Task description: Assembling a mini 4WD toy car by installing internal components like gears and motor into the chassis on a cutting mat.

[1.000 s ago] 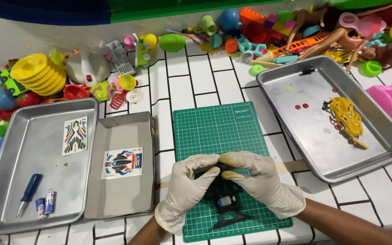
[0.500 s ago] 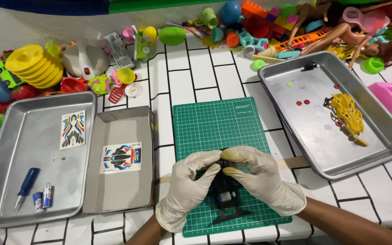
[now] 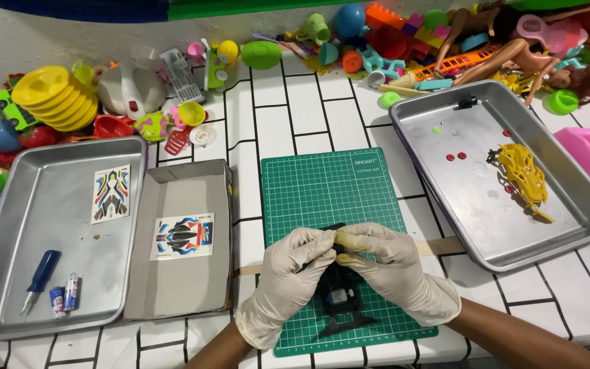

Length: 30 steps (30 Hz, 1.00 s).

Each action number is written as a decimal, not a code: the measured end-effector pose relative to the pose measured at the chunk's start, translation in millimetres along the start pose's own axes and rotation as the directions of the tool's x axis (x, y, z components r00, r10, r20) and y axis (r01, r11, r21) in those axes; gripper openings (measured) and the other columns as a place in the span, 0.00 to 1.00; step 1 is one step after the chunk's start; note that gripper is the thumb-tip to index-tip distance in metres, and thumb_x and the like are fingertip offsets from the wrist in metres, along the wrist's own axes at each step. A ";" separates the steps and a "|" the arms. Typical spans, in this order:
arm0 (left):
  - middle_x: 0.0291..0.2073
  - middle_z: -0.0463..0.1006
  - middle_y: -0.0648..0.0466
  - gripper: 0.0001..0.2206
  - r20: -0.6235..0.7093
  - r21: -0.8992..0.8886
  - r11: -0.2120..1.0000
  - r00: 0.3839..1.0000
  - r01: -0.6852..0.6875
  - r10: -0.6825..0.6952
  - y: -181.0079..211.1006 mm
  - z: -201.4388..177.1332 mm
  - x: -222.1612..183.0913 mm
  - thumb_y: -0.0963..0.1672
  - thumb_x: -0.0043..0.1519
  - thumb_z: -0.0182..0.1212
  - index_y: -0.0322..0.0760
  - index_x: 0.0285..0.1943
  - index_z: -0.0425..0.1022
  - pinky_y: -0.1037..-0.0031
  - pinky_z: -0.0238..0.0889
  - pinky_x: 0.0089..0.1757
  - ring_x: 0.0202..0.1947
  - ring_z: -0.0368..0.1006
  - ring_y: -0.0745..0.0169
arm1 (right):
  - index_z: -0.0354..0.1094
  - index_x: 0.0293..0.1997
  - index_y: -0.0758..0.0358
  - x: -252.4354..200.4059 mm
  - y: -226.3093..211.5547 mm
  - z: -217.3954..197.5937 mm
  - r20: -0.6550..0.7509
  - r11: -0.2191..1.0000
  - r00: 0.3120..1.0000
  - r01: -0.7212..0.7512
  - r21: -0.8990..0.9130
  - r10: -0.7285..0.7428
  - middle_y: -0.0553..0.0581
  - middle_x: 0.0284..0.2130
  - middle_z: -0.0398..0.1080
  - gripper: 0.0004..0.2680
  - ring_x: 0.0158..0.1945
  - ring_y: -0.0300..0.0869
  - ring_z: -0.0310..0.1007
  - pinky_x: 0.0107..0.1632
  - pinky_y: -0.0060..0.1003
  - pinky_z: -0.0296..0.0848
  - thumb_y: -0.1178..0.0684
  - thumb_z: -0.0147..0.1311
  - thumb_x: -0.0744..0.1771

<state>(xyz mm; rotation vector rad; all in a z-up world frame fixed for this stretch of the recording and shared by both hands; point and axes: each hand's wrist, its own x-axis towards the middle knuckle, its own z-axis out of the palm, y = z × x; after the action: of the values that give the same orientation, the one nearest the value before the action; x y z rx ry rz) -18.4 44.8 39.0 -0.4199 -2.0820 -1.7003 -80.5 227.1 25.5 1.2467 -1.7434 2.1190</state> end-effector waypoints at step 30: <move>0.44 0.87 0.49 0.13 0.243 -0.291 0.705 0.763 0.647 -0.599 23.9 -6.6 23.0 0.40 0.55 0.71 0.30 0.49 0.84 0.76 0.77 0.50 0.45 0.82 0.64 | 0.67 0.59 0.62 18.1 -20.3 -5.3 0.232 0.703 0.927 0.375 -0.604 -0.295 0.58 0.47 0.75 0.16 0.45 0.44 0.80 0.48 0.29 0.83 0.65 0.64 0.66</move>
<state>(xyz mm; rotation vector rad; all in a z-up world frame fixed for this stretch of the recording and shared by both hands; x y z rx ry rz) -26.0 42.6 72.0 0.1208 -2.1442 -2.5354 -83.5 231.3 52.7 1.3445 -1.8612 1.1037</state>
